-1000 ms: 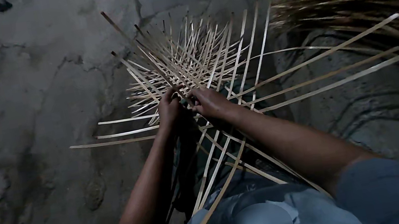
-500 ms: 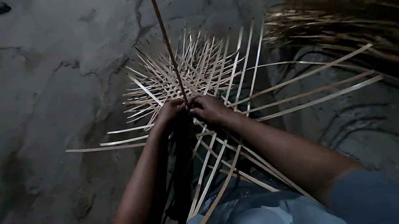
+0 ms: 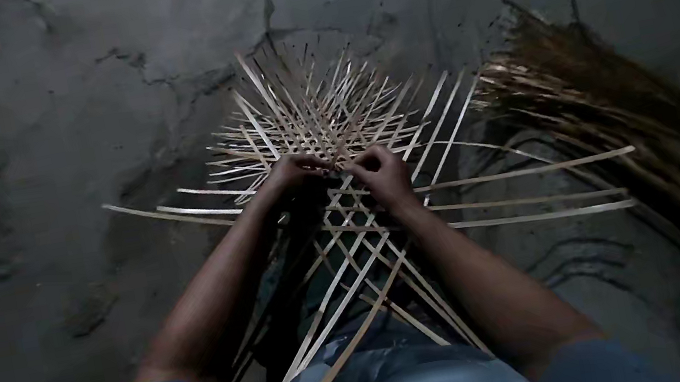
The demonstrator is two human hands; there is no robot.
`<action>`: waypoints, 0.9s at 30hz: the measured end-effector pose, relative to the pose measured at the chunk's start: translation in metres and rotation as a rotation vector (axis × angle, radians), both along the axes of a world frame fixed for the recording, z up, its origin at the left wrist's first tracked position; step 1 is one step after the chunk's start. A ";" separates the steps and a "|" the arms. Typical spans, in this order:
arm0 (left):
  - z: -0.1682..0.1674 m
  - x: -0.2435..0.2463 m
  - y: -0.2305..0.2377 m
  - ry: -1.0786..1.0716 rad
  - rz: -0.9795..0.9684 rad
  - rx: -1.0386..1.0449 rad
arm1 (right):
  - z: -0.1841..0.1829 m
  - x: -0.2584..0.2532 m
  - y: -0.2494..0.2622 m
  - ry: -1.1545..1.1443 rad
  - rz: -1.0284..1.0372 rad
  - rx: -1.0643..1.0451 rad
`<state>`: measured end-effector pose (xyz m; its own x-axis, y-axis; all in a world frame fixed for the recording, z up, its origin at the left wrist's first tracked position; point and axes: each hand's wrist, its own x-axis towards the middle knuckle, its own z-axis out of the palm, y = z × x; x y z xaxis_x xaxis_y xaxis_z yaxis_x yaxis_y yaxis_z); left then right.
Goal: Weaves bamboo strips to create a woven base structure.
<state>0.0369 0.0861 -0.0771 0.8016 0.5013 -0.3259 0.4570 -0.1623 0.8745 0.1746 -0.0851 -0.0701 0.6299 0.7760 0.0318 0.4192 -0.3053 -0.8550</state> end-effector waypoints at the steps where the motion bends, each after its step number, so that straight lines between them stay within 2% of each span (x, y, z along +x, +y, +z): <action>1: 0.000 -0.001 0.000 -0.015 0.004 -0.033 | 0.005 0.014 -0.010 0.044 -0.081 0.073; 3: -0.002 -0.002 -0.001 -0.076 0.005 -0.090 | 0.015 0.046 -0.026 0.167 -0.277 0.149; 5: 0.005 0.001 -0.010 -0.115 -0.011 -0.094 | 0.012 0.080 -0.035 0.244 -0.358 0.093; 7: 0.018 0.007 -0.022 -0.162 -0.052 -0.065 | 0.008 0.102 -0.033 0.288 -0.289 -0.019; 9: 0.026 0.014 -0.028 -0.177 -0.091 0.025 | 0.013 0.109 -0.029 0.454 -0.110 -0.085; 11: 0.027 0.015 -0.028 -0.159 -0.123 0.124 | 0.018 0.107 -0.031 0.663 0.106 -0.069; 12: 0.025 0.013 -0.027 -0.156 -0.132 0.145 | 0.016 0.103 -0.034 0.719 0.144 -0.019; 13: 0.022 0.010 -0.026 -0.156 -0.127 0.152 | 0.013 0.096 -0.035 0.736 0.093 0.068; 16: 0.012 -0.006 -0.022 -0.150 -0.078 0.128 | -0.003 0.066 -0.027 0.844 -0.361 0.425; 18: 0.005 -0.014 -0.023 -0.146 -0.049 0.101 | -0.004 0.052 -0.028 0.786 -0.404 0.503; 20: 0.006 -0.018 -0.027 -0.183 -0.018 0.053 | 0.005 0.046 -0.028 0.671 -0.310 0.457; 24: 0.029 -0.018 -0.039 -0.256 -0.058 0.103 | 0.023 0.058 -0.009 0.638 -0.117 0.129; 27: 0.042 -0.013 -0.043 -0.169 -0.079 0.249 | 0.028 0.079 -0.005 0.714 0.377 0.061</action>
<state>0.0235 0.0427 -0.0347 0.8737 0.4828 -0.0596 0.2858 -0.4105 0.8659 0.2539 -0.0904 -0.0424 0.2110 0.9500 -0.2301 -0.1692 -0.1964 -0.9658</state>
